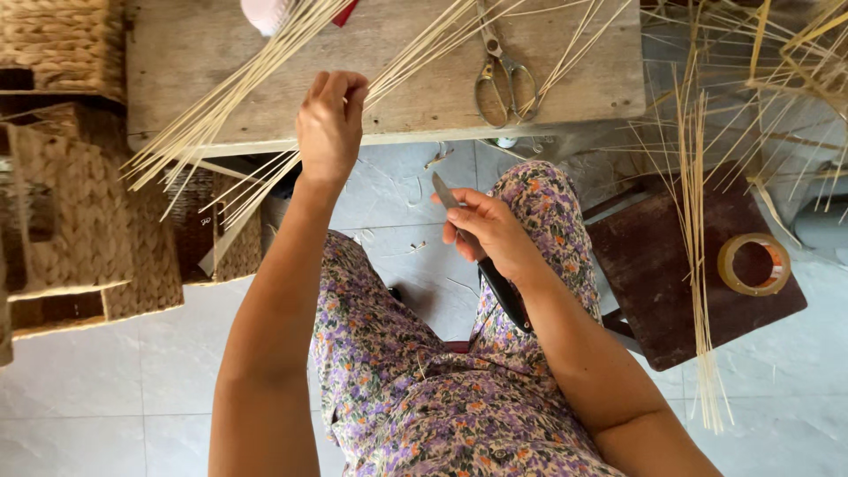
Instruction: The person sits on the floor and repeatedly picks up thin bamboo sticks from a pile on a low wooden table. Using a small knife, they scrape and sharpen the sticks one by one, then place the finished sticks back on the table.
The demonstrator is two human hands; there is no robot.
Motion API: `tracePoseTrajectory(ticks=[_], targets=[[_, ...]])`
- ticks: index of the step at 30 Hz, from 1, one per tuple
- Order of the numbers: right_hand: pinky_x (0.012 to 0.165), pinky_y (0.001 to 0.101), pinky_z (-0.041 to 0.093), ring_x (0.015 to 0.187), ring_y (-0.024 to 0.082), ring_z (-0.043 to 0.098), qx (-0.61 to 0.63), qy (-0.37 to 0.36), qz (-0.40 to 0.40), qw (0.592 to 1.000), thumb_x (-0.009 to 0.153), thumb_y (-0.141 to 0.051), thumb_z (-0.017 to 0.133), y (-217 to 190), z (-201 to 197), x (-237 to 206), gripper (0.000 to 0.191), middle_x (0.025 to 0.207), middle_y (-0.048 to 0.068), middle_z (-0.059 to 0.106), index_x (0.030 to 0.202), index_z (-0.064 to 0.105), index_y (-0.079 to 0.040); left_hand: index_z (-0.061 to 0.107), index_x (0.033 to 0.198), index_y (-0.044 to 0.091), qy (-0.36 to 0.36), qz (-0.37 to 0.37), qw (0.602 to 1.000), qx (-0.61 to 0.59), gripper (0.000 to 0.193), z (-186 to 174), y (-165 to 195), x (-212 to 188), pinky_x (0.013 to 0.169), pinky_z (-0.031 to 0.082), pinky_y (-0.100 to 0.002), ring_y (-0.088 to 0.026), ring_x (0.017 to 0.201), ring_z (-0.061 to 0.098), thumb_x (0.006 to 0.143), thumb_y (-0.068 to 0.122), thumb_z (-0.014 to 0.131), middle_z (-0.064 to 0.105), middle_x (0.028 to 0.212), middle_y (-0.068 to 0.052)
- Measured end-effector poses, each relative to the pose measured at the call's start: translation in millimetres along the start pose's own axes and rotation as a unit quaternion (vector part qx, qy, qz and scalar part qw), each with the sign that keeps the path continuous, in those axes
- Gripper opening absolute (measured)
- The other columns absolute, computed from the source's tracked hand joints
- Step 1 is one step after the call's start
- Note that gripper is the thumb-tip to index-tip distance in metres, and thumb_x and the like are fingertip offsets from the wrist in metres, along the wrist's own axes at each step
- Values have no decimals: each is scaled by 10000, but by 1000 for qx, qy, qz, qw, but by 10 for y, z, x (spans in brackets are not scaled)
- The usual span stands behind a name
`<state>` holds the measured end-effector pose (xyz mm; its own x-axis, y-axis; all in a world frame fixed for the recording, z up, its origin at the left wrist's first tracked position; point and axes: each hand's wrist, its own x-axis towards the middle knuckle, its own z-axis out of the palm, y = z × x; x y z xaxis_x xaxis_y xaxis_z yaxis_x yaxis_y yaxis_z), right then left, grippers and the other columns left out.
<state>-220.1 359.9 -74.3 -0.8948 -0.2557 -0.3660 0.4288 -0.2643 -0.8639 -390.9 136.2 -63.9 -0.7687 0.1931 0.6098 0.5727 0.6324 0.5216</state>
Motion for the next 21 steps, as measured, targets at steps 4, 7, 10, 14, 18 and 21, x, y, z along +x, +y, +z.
tracePoseTrajectory(ticks=[4,7,10,14,18,21], targets=[[454,206,419,517,64,543,-2,-11,-22,1000,1026,-174,588,54,-19,-74,278,762,30,661,1259,656,-40,716,939,42,8,-24,999,-40,56,-293,360,-193,571,537,-302,-169,653,667,979,59,752,705,868,-84],[432,209,381,505,72,534,26,-18,-33,999,1015,-161,586,88,-19,-183,250,795,29,673,1228,647,-44,709,960,2,23,-57,997,-49,91,-505,650,-548,587,493,-289,-136,636,601,997,70,757,685,822,-102],[456,219,393,526,81,540,60,-35,-63,996,1041,-152,591,89,20,-352,285,778,47,660,1291,639,-24,734,994,11,-20,-197,970,-142,89,-707,922,-926,524,452,-247,-83,597,566,1005,99,722,687,748,-50],[431,212,388,498,76,529,39,-48,-69,996,1010,-152,592,58,131,-602,458,725,42,648,1459,539,-74,741,1002,35,-77,-305,933,-176,115,-919,1223,-1391,471,441,-239,-45,532,553,977,140,701,699,713,-1],[438,209,392,511,77,532,-1,-74,-72,995,1001,-141,596,157,339,-825,545,722,52,656,1528,462,-105,738,997,35,-108,-297,927,-202,115,-1061,1478,-1777,521,452,-219,-20,593,557,976,142,702,685,723,16],[459,216,414,542,85,555,-26,-67,-80,994,1027,-115,591,279,463,-910,421,762,60,666,1439,515,-71,733,976,29,-130,-298,921,-213,118,-1209,1584,-2000,566,470,-204,-8,637,573,979,145,708,677,720,14]])
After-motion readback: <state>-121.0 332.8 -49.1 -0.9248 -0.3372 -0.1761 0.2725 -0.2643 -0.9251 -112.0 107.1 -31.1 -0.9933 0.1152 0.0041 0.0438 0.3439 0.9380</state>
